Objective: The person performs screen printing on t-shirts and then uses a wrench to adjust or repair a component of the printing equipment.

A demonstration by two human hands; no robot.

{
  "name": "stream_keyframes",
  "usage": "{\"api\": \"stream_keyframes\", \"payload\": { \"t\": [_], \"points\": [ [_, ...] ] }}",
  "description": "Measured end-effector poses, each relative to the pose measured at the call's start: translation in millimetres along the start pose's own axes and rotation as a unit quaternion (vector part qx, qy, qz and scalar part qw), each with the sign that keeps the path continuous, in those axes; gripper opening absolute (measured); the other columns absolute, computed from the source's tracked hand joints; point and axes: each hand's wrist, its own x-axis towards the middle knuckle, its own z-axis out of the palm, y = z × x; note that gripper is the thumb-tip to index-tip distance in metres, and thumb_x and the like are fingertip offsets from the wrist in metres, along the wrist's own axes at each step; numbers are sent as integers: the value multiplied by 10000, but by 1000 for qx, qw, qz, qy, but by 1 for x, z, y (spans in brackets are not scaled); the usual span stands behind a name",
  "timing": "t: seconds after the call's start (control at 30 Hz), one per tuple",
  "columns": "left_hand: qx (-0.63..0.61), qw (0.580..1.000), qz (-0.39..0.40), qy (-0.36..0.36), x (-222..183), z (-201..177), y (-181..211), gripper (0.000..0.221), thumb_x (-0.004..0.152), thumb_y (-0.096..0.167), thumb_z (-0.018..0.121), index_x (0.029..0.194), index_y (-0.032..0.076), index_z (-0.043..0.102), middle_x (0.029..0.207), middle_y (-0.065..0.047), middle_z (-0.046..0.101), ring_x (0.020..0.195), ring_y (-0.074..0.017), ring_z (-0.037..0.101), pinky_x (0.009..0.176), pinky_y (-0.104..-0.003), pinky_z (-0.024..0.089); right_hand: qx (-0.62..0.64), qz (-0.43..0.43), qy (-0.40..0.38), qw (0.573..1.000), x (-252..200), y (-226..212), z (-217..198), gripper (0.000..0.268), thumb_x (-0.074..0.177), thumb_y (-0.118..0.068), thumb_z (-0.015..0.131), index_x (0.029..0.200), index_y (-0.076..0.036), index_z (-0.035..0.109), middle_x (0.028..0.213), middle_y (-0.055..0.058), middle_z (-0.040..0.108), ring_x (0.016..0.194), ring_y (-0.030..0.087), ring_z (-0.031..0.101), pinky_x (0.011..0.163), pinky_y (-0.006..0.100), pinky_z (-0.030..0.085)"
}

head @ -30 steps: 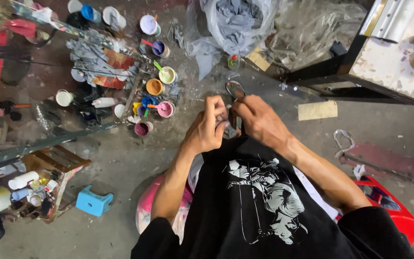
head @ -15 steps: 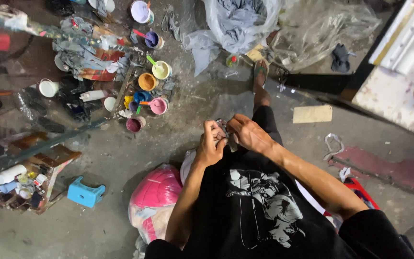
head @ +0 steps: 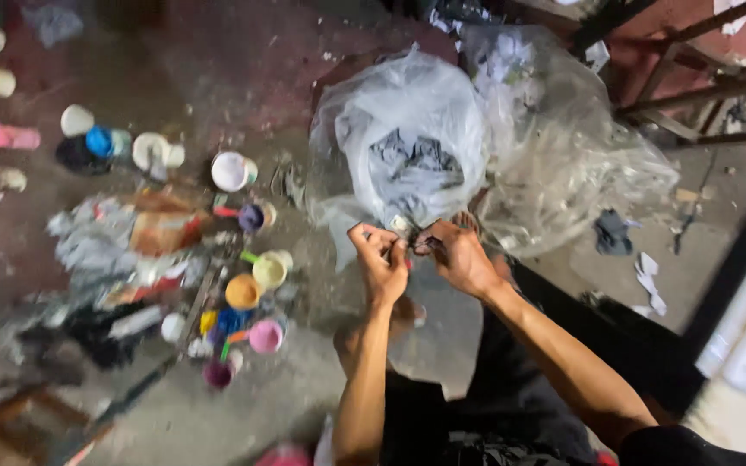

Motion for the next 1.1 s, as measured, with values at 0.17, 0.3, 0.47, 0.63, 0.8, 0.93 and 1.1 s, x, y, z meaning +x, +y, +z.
{"api": "stream_keyframes", "payload": {
  "t": [0.17, 0.3, 0.47, 0.63, 0.8, 0.93, 1.1],
  "points": [
    [-44, 998, 41, 13, 113, 51, -75, 494, 876, -9, 642, 1232, 125, 326, 861, -78, 646, 735, -174, 649, 682, -276, 545, -40, -1, 68, 997, 69, 120, 50, 143, 839, 15, 684, 836, -127, 669, 840, 70, 653, 773, 296, 697, 723, 342, 578],
    [-64, 997, 25, 32, 170, 56, -140, 540, 851, -52, 635, 1251, 124, 318, 822, -37, 623, 698, -121, 610, 633, -225, 525, -9, -74, 112, 991, 108, 178, 87, 143, 832, 30, 693, 867, -106, 668, 866, 98, 608, 785, 356, 668, 739, 405, 571],
    [-160, 985, -47, 49, 205, 47, -202, 526, 903, -47, 589, 1277, 164, 286, 753, 48, 575, 564, -39, 523, 529, -162, 506, 52, -146, 104, 982, 140, 248, 131, 154, 769, 17, 649, 826, -120, 689, 816, 72, 623, 747, 315, 671, 746, 386, 577],
    [-175, 984, -25, 18, 219, 40, -237, 550, 882, -140, 592, 1211, 172, 280, 707, -21, 550, 456, -95, 465, 419, -194, 437, 67, -236, -10, 969, 164, 274, 141, 116, 787, 65, 632, 858, -17, 670, 766, 161, 614, 699, 406, 655, 680, 454, 570],
    [-211, 976, -50, 10, 216, 34, -277, 534, 871, -165, 571, 1192, 160, 294, 678, -38, 530, 433, -122, 442, 409, -220, 398, 104, -379, -148, 907, 187, 320, 147, 86, 846, 27, 536, 908, 27, 596, 815, 202, 575, 756, 446, 621, 686, 506, 560],
    [-249, 964, -83, -31, 210, 28, -295, 565, 841, -169, 603, 1213, 130, 300, 644, -63, 495, 401, -124, 411, 371, -203, 328, 192, -392, -223, 872, 190, 320, 135, 59, 932, 41, 577, 899, -7, 586, 798, 149, 588, 752, 389, 645, 702, 454, 568],
    [-283, 938, -186, -72, 199, 31, -249, 469, 788, -187, 572, 1044, 130, 341, 654, -81, 452, 484, -153, 312, 508, -341, 337, 157, -337, -332, 867, 183, 309, 116, 325, 728, 220, 567, 937, -29, 563, 995, 169, 640, 895, 343, 661, 742, 465, 583]
  ]
}}
